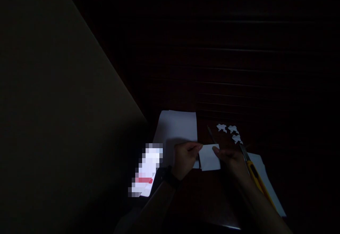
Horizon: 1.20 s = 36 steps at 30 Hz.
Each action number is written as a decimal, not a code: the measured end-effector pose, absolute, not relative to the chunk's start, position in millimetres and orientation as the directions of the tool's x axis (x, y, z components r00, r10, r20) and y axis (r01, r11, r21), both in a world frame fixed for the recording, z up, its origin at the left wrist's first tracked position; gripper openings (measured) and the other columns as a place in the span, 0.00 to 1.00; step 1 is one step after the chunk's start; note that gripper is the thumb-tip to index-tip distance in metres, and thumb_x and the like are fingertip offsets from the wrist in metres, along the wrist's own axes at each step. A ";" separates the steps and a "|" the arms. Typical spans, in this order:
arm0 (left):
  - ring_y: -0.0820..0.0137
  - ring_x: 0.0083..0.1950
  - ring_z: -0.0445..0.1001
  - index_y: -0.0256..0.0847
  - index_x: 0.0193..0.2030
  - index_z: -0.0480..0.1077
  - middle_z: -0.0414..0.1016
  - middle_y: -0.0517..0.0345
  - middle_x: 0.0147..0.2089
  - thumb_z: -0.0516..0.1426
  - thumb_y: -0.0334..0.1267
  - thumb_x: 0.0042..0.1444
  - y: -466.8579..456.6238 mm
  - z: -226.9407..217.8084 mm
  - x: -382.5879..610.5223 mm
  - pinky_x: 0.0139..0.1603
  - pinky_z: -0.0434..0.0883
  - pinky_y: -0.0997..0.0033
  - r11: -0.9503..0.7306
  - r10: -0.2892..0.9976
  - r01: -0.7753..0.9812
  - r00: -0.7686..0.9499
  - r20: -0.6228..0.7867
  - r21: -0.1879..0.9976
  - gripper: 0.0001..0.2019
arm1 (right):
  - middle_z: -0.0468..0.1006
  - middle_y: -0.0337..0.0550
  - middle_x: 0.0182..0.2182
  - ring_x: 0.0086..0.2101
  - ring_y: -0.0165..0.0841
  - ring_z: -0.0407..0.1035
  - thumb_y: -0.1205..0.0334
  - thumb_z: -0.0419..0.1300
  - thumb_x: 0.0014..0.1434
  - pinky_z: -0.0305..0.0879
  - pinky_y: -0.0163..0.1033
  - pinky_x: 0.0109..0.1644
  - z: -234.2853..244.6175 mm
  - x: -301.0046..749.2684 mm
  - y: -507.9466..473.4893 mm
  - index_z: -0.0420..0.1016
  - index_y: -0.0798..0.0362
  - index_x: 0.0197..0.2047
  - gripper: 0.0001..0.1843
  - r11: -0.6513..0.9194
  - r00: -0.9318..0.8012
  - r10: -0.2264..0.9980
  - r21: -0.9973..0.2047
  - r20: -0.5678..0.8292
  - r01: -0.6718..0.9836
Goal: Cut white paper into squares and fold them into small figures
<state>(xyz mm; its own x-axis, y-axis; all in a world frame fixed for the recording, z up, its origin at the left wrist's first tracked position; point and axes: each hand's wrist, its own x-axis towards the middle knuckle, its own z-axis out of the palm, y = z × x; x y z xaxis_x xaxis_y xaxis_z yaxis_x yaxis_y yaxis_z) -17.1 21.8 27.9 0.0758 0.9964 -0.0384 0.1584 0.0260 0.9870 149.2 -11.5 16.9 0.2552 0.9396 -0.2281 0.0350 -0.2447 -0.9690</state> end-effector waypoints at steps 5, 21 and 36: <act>0.69 0.27 0.75 0.34 0.31 0.76 0.78 0.52 0.28 0.58 0.40 0.50 23.3 28.8 -17.4 0.25 0.70 0.76 0.079 0.992 0.079 0.093 -0.087 0.994 0.10 | 0.72 0.39 0.18 0.21 0.30 0.64 0.49 0.63 0.47 0.57 0.34 0.25 15.6 152.3 -13.3 0.71 0.57 0.19 0.19 -0.248 0.237 0.944 -0.968 -0.230 0.048; 0.69 0.27 0.75 0.35 0.31 0.76 0.78 0.53 0.27 0.58 0.41 0.50 25.9 31.1 -22.2 0.26 0.70 0.75 0.014 0.999 0.177 0.048 -0.023 0.984 0.10 | 0.72 0.41 0.18 0.20 0.31 0.63 0.46 0.61 0.49 0.55 0.33 0.22 17.5 149.8 -12.8 0.75 0.58 0.22 0.21 -0.267 0.206 0.953 -0.940 -0.223 0.215; 0.69 0.29 0.75 0.36 0.29 0.75 0.77 0.54 0.28 0.57 0.44 0.51 29.8 53.1 -36.5 0.28 0.70 0.75 0.025 0.962 0.161 0.265 -0.068 0.987 0.12 | 0.72 0.42 0.15 0.15 0.29 0.65 0.46 0.57 0.53 0.55 0.31 0.19 22.5 151.1 -17.9 0.72 0.57 0.20 0.22 -0.294 0.022 0.956 -0.943 -0.294 0.159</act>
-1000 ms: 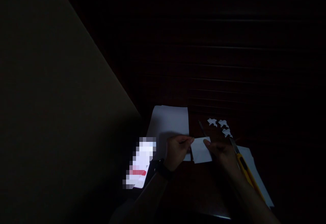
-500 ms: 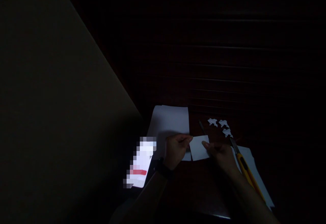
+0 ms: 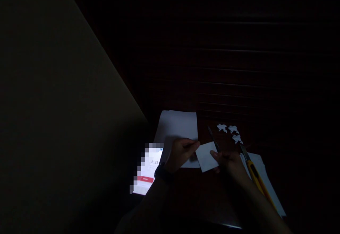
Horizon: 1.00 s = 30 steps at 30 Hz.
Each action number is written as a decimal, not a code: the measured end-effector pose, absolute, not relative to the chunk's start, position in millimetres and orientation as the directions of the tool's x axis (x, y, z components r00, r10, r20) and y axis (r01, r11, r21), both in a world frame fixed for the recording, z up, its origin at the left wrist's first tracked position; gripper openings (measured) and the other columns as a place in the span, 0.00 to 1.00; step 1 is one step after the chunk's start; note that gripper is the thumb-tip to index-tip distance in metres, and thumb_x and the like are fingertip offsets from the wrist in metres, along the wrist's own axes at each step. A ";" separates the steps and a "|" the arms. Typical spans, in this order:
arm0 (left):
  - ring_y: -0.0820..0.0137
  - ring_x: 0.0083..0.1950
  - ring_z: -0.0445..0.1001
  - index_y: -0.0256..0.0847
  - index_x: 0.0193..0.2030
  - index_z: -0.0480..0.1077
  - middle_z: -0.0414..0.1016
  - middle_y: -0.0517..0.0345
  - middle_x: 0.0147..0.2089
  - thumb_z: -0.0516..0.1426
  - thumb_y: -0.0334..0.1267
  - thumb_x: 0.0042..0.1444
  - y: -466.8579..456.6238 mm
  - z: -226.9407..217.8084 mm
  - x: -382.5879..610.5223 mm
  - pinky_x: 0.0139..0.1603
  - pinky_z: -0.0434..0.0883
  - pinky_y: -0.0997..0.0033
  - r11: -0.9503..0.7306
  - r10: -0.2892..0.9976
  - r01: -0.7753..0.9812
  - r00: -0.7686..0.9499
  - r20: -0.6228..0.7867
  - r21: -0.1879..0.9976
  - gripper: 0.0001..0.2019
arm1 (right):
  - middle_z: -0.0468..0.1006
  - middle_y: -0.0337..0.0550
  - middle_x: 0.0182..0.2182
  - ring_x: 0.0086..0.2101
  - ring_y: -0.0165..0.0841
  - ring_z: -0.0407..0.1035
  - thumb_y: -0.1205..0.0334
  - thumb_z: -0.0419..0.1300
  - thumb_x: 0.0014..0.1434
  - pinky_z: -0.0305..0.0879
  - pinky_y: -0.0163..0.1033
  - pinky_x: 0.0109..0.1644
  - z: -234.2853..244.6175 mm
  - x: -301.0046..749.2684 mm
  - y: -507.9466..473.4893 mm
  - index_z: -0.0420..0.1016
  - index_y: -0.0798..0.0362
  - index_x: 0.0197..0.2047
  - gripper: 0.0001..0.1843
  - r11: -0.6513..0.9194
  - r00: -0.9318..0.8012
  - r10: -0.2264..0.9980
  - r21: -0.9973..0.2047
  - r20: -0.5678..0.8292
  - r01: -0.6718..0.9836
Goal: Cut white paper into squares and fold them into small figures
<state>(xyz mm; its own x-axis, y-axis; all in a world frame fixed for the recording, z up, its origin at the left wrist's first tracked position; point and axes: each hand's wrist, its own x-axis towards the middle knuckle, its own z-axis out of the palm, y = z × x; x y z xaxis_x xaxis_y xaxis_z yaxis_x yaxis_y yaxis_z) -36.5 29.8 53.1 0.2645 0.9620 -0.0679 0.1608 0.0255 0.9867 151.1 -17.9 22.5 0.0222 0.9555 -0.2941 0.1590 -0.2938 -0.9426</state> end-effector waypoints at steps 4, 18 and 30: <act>0.69 0.33 0.74 0.37 0.34 0.76 0.78 0.54 0.32 0.58 0.44 0.50 27.1 52.9 -36.1 0.30 0.68 0.76 -0.006 0.877 0.130 0.477 -0.057 0.992 0.13 | 0.70 0.38 0.13 0.14 0.28 0.64 0.46 0.58 0.52 0.55 0.31 0.17 26.8 148.2 -21.6 0.70 0.56 0.18 0.22 -0.261 -0.159 0.941 -0.940 -0.298 0.220; 0.76 0.21 0.60 0.36 0.17 0.70 0.62 0.63 0.16 0.59 0.47 0.47 40.3 30.2 -40.2 0.20 0.56 0.78 0.040 0.999 0.257 0.018 -0.046 0.966 0.17 | 0.75 0.43 0.17 0.20 0.32 0.68 0.47 0.58 0.52 0.61 0.36 0.28 35.7 176.5 -20.3 0.74 0.56 0.19 0.22 -0.260 -0.190 0.933 -0.937 -0.307 0.235; 0.76 0.21 0.62 0.37 0.21 0.74 0.65 0.63 0.17 0.55 0.52 0.50 17.1 11.0 -12.5 0.21 0.55 0.78 -0.080 0.958 0.367 0.285 -0.031 0.927 0.20 | 0.77 0.41 0.25 0.27 0.34 0.68 0.49 0.56 0.54 0.60 0.35 0.30 38.2 152.1 -17.3 0.78 0.55 0.31 0.18 -0.186 -0.096 0.970 -0.938 -0.222 0.293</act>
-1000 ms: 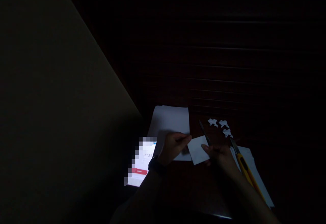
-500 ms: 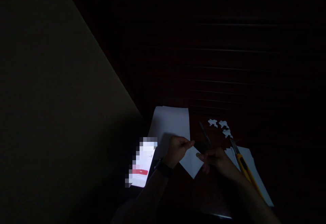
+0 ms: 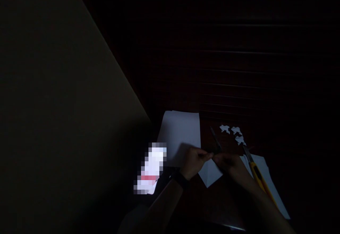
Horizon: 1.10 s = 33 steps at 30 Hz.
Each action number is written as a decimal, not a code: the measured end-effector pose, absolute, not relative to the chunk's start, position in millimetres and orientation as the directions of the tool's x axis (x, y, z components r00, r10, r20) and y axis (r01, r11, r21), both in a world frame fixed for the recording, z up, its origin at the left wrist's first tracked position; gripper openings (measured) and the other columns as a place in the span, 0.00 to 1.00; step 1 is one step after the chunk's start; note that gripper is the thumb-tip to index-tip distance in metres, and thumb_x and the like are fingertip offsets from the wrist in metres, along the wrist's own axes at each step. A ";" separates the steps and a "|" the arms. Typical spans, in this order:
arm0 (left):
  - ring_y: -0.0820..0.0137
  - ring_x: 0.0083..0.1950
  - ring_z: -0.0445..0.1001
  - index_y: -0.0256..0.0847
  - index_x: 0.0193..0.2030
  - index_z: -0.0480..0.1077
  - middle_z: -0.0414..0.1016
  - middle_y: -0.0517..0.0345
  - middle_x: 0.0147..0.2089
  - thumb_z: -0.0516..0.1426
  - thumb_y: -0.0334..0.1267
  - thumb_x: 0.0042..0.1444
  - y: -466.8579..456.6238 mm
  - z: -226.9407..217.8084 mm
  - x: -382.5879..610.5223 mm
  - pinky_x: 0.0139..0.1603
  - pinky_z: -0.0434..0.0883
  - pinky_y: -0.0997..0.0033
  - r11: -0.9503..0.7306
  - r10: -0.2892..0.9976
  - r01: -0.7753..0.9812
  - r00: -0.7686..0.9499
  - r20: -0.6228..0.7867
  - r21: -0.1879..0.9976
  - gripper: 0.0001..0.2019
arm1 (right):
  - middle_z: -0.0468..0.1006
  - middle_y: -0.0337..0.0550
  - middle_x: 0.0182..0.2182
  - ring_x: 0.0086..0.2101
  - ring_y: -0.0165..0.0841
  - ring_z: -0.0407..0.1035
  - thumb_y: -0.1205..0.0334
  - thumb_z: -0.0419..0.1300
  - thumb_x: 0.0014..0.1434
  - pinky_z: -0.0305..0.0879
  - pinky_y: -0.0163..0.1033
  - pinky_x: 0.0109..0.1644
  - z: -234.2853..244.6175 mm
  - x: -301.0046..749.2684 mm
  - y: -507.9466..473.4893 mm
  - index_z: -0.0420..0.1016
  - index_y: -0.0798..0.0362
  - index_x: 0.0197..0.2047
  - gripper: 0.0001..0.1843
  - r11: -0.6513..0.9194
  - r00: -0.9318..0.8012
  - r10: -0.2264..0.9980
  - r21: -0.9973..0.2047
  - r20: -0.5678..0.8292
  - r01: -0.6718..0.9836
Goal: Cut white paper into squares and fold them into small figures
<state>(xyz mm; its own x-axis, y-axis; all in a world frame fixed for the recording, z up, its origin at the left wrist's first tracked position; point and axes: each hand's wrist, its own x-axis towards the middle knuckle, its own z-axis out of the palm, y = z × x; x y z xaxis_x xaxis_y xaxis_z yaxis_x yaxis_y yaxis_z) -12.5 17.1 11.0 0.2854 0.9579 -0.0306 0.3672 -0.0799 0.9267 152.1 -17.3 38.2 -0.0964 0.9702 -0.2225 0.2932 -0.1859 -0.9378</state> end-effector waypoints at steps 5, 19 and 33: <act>0.72 0.25 0.69 0.38 0.28 0.76 0.74 0.58 0.24 0.55 0.52 0.50 14.5 6.5 -10.8 0.23 0.59 0.76 -0.009 0.973 0.341 0.221 -0.071 0.940 0.18 | 0.77 0.43 0.27 0.29 0.35 0.68 0.51 0.56 0.54 0.60 0.36 0.31 34.3 153.1 -14.8 0.78 0.57 0.34 0.17 -0.177 -0.136 0.966 -0.947 -0.220 0.269; 0.76 0.21 0.62 0.35 0.19 0.72 0.66 0.62 0.17 0.60 0.46 0.44 16.6 23.3 -11.4 0.20 0.55 0.77 0.219 0.970 0.128 0.077 -0.230 0.967 0.15 | 0.77 0.42 0.25 0.26 0.32 0.68 0.53 0.57 0.54 0.61 0.35 0.31 42.3 147.8 -15.4 0.77 0.57 0.29 0.15 -0.239 -0.218 0.937 -0.956 -0.273 0.171; 0.72 0.26 0.68 0.34 0.24 0.75 0.72 0.57 0.22 0.58 0.52 0.46 0.4 46.1 -45.3 0.25 0.60 0.74 0.095 0.995 0.179 -0.004 -0.096 0.979 0.19 | 0.77 0.45 0.41 0.41 0.38 0.70 0.51 0.57 0.54 0.63 0.39 0.43 55.2 142.7 -39.7 0.75 0.51 0.43 0.17 -0.069 -0.090 0.991 -0.952 -0.100 0.298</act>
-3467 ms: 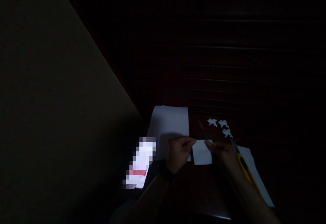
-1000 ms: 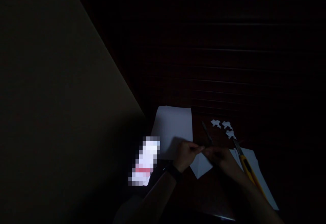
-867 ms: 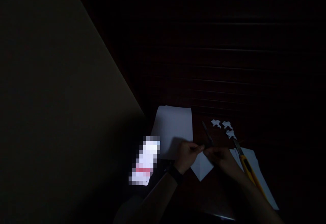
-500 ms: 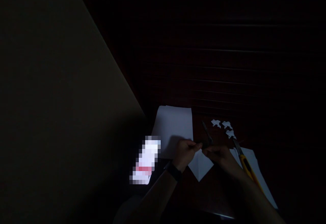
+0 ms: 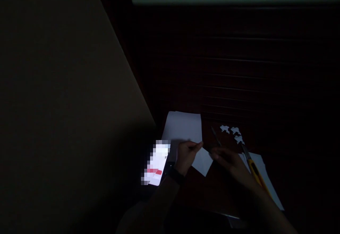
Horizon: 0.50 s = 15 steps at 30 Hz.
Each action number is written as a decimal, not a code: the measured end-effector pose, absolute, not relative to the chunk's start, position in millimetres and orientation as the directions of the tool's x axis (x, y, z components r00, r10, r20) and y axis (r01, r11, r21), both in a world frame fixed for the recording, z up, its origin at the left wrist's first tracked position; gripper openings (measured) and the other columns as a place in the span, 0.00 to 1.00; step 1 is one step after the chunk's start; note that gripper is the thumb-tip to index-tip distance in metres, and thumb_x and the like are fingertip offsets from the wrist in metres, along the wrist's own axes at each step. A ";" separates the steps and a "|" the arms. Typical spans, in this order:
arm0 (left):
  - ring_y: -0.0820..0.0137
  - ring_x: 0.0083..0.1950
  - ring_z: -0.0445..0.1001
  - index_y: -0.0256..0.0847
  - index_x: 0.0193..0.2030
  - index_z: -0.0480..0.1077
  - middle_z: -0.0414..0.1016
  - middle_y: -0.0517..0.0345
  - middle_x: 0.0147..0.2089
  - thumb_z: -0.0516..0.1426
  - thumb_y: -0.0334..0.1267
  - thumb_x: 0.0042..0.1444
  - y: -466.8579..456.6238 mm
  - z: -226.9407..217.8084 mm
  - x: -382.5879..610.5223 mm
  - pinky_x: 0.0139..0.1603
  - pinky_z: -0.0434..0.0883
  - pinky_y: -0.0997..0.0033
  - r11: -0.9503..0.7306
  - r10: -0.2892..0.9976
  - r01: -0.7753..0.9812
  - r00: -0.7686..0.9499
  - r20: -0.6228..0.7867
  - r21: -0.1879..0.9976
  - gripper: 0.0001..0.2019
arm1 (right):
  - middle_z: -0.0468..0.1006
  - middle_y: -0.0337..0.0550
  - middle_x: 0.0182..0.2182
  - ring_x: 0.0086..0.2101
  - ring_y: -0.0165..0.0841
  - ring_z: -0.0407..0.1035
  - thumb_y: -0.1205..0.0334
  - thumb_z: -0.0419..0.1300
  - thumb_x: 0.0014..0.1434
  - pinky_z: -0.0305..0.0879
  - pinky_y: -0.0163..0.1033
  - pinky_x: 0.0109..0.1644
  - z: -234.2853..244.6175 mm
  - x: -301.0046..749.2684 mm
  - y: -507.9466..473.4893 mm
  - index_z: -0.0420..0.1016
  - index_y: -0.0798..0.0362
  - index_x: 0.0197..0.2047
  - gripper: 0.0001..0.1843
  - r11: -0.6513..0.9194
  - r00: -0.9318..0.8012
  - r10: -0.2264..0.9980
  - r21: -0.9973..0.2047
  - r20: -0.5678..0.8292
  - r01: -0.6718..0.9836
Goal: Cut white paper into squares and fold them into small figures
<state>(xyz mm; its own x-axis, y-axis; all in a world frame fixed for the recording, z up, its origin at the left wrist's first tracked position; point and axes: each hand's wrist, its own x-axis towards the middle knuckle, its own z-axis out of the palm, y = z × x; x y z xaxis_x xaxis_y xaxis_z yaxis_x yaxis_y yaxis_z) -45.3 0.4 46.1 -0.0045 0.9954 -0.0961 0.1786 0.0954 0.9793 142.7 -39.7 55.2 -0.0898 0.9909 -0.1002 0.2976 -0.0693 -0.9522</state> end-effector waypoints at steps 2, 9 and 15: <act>0.72 0.26 0.68 0.34 0.26 0.75 0.73 0.57 0.23 0.57 0.53 0.48 -9.1 40.8 -35.6 0.25 0.60 0.75 0.066 0.995 0.185 0.059 -0.079 0.980 0.20 | 0.78 0.44 0.33 0.33 0.36 0.70 0.50 0.57 0.53 0.63 0.36 0.34 49.1 128.8 -41.1 0.75 0.54 0.39 0.18 -0.050 -0.151 0.984 -0.958 -0.096 0.283; 0.73 0.25 0.66 0.35 0.25 0.74 0.70 0.59 0.21 0.55 0.50 0.50 -26.8 35.3 -37.9 0.24 0.58 0.76 -0.050 0.972 0.271 0.233 -0.015 0.961 0.19 | 0.68 0.37 0.16 0.19 0.26 0.57 0.48 0.59 0.50 0.49 0.33 0.22 32.3 128.4 -50.8 0.72 0.57 0.20 0.20 -0.171 -0.113 0.975 -0.969 -0.193 0.178; 0.73 0.25 0.66 0.34 0.24 0.72 0.70 0.59 0.22 0.57 0.49 0.49 -40.6 40.1 -39.9 0.25 0.59 0.76 -0.022 0.986 0.256 0.168 -0.022 0.966 0.17 | 0.71 0.38 0.18 0.21 0.28 0.61 0.52 0.63 0.47 0.54 0.34 0.26 39.0 135.7 -72.3 0.73 0.57 0.20 0.15 -0.224 -0.097 0.969 -0.974 -0.226 0.030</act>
<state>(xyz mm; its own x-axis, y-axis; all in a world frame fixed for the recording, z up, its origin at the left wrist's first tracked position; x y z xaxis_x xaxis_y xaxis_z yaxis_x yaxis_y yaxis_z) -39.9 -40.6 40.1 0.1675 0.9856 -0.0223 0.2560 -0.0217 0.9664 135.7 -72.3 39.0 -0.0972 0.9692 -0.2262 0.0303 -0.2242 -0.9741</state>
